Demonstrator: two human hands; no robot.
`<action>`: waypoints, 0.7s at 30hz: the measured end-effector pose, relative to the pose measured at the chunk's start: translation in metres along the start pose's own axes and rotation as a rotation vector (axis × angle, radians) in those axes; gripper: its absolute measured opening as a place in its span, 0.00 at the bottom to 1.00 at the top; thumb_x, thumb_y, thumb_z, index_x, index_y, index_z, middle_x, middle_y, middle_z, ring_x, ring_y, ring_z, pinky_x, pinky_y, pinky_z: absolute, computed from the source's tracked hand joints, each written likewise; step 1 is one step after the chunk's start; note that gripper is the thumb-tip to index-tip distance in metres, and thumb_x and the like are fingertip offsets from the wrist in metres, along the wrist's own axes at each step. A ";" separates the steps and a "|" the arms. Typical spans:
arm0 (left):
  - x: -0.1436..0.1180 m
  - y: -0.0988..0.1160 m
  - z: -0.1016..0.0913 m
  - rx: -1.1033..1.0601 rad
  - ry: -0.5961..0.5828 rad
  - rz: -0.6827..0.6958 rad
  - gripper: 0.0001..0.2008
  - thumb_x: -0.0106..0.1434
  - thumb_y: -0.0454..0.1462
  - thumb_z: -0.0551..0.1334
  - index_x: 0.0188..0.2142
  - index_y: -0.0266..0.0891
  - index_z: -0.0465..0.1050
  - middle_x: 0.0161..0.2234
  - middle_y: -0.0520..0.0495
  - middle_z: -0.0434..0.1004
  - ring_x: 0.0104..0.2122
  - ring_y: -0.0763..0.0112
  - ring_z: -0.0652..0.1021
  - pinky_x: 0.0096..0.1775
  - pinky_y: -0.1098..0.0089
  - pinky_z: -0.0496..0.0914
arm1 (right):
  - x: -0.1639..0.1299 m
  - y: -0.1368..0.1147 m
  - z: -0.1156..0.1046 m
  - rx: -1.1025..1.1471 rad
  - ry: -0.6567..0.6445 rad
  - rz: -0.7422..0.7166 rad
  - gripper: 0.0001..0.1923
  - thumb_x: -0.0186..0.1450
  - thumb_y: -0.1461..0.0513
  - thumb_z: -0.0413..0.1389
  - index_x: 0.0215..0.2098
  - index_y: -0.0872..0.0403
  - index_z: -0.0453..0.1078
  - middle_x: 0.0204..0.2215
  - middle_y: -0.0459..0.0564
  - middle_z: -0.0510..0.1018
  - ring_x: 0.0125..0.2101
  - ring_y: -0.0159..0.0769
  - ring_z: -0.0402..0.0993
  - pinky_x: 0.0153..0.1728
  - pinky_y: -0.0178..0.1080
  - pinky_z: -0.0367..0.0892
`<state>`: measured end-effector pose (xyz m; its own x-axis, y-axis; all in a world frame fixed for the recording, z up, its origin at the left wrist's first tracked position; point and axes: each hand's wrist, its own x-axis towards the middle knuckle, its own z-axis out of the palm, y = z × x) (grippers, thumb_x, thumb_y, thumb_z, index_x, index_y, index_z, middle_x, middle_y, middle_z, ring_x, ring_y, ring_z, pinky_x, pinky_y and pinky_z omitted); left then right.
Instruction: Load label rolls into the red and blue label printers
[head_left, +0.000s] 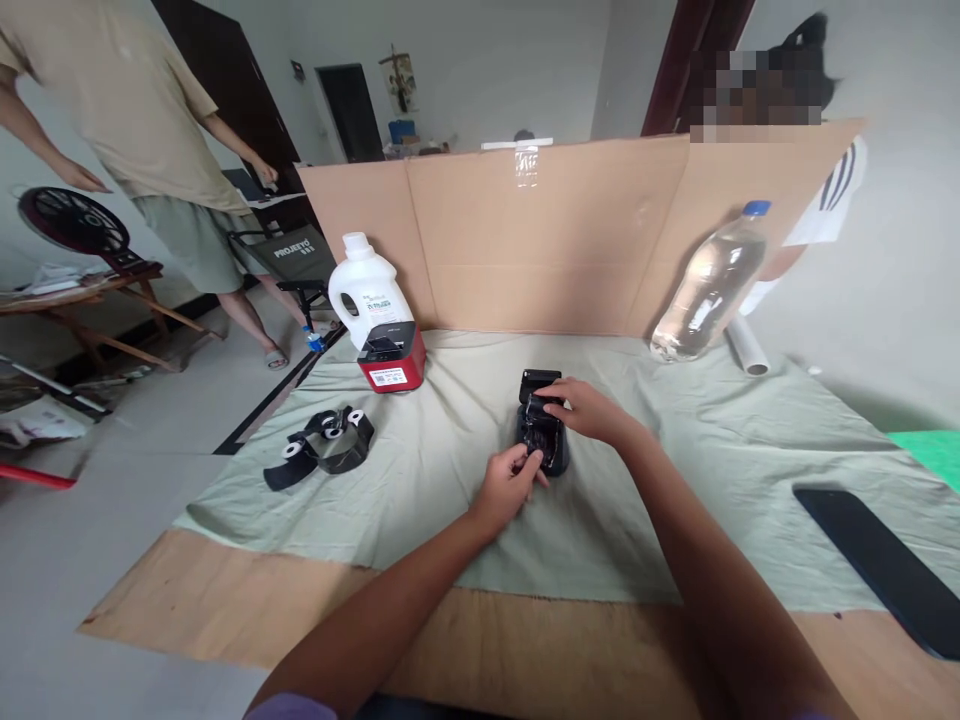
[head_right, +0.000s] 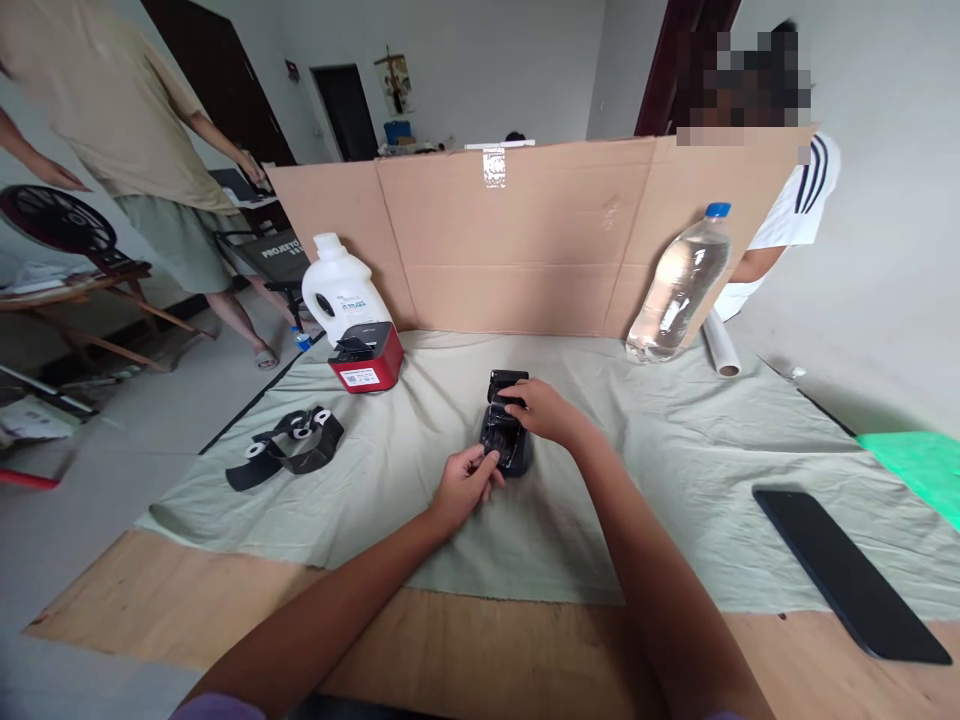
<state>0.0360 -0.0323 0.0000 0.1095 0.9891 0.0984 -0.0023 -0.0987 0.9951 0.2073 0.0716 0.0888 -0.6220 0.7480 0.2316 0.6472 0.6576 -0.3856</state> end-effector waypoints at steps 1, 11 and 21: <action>0.000 0.000 -0.001 0.057 0.033 0.042 0.21 0.67 0.51 0.58 0.25 0.38 0.69 0.20 0.52 0.73 0.17 0.77 0.66 0.24 0.74 0.61 | 0.002 0.007 0.006 -0.024 0.007 0.028 0.17 0.67 0.64 0.53 0.51 0.52 0.78 0.45 0.56 0.82 0.44 0.44 0.76 0.49 0.45 0.68; 0.009 0.001 -0.017 0.795 0.119 0.504 0.20 0.58 0.35 0.63 0.51 0.41 0.77 0.44 0.42 0.70 0.46 0.59 0.72 0.50 0.61 0.69 | 0.009 0.019 0.034 -0.122 -0.038 0.058 0.19 0.69 0.67 0.50 0.53 0.54 0.77 0.47 0.57 0.81 0.50 0.45 0.73 0.53 0.45 0.65; 0.013 -0.005 -0.017 0.855 0.095 0.445 0.20 0.61 0.37 0.62 0.53 0.42 0.77 0.44 0.42 0.68 0.47 0.60 0.71 0.52 0.61 0.70 | 0.006 0.003 0.051 -0.238 0.086 0.257 0.12 0.65 0.68 0.54 0.44 0.54 0.75 0.46 0.58 0.73 0.44 0.44 0.70 0.46 0.43 0.66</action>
<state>0.0205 -0.0166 -0.0038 0.1927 0.8431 0.5020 0.7035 -0.4754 0.5283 0.1833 0.0732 0.0435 -0.3929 0.8898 0.2322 0.8686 0.4420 -0.2241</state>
